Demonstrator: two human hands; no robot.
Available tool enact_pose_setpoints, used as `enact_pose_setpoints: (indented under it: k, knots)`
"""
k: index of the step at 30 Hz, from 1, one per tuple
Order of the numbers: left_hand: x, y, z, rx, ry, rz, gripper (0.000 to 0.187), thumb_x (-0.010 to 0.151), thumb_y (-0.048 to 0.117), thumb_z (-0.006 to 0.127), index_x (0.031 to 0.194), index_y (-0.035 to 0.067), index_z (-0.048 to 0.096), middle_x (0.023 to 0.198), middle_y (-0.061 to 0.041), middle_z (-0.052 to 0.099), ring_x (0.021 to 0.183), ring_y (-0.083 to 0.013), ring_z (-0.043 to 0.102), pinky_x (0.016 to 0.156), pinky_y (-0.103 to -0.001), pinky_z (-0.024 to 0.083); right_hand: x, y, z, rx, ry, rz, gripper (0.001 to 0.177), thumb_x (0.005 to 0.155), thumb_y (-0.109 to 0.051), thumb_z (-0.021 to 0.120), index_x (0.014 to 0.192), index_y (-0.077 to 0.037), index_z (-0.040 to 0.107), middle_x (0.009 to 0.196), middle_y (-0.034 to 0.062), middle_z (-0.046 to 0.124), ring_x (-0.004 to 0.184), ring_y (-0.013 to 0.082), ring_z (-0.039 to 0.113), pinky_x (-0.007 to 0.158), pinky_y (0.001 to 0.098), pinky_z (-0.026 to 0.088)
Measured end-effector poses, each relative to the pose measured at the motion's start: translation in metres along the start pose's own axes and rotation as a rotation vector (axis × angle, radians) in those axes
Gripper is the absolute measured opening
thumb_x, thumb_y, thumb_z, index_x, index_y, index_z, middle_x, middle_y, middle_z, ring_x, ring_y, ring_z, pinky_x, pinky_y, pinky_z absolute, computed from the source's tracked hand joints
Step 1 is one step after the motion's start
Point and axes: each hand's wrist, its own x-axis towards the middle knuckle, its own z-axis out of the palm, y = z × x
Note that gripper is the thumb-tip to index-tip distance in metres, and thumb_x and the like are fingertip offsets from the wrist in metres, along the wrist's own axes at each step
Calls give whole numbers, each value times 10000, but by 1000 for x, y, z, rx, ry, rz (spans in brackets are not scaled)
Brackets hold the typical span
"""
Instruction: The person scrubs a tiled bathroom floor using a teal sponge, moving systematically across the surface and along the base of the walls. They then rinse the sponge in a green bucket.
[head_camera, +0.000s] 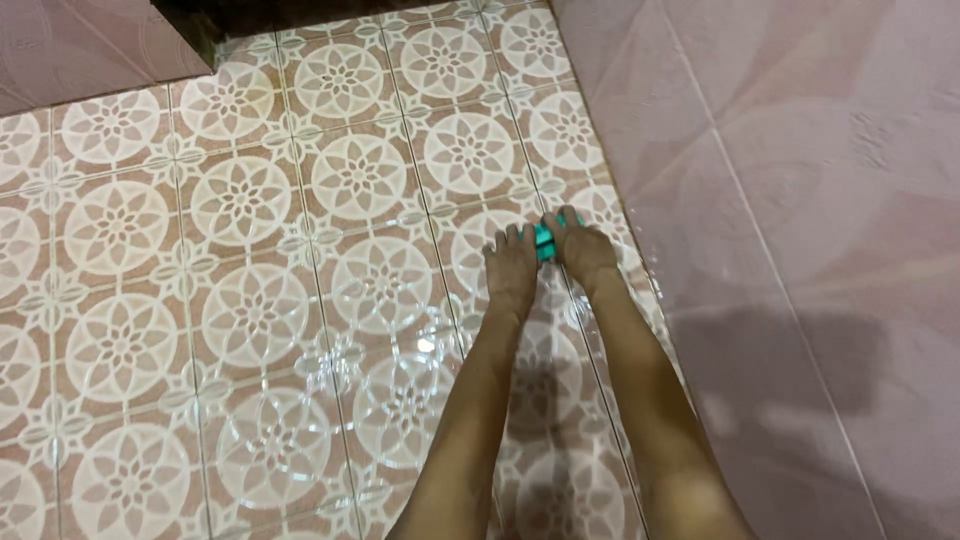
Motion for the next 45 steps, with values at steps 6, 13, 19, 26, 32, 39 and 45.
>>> enact_pose_setpoints:
  k: [6,13,19,26,32,39,45]
  knots:
    - [93,-26,-29,49,2,-35,743,870,364,794,1441,169,361,1307,-84,549,1228,-279,546,989,-514,502,87,-8,-45,-25,63,11,623,921,-186,721,1472,-195,432,1556,206,356,1067,554,662,920,614,576]
    - [135,-34,-40,0,85,-110,466,982,296,665,1355,181,410,1326,-95,571,1304,-315,531,990,-524,500,173,17,-26,-284,117,53,690,950,-206,701,1564,-302,401,1530,225,445,1127,460,672,874,521,602]
    - [86,-35,-52,7,-29,-7,629,950,376,712,1406,175,330,1375,-103,535,1315,-350,512,983,-565,517,135,19,-9,-127,50,-8,826,898,-196,774,1585,-383,354,1570,264,395,1185,487,634,911,563,586]
    - [-51,-15,-45,-52,-154,44,587,973,424,661,1394,177,336,1339,-109,522,1288,-338,501,1009,-545,500,-31,-21,4,-37,-39,-59,768,895,-229,759,1539,-247,341,1589,272,350,1199,507,612,982,605,546]
    - [-180,-7,-44,-38,-186,93,622,965,440,656,1416,170,323,1319,-117,519,1242,-323,525,980,-523,507,-147,-49,51,-106,-145,-71,799,924,-296,713,1571,-172,260,1610,272,323,1225,489,597,1005,589,528]
    - [-287,-5,-40,66,-158,52,235,1058,270,461,1272,182,501,1183,-27,640,1114,-231,656,899,-447,513,-253,-105,47,-102,-270,-214,839,941,-278,679,1614,-142,197,1576,301,379,1195,516,621,989,627,520]
    - [-298,-18,-42,102,64,-11,127,991,216,496,1104,190,548,1044,-55,639,979,-286,669,755,-456,503,-230,-110,87,-155,-180,-222,872,936,-384,690,1626,-275,167,1537,255,438,1166,493,640,961,567,551]
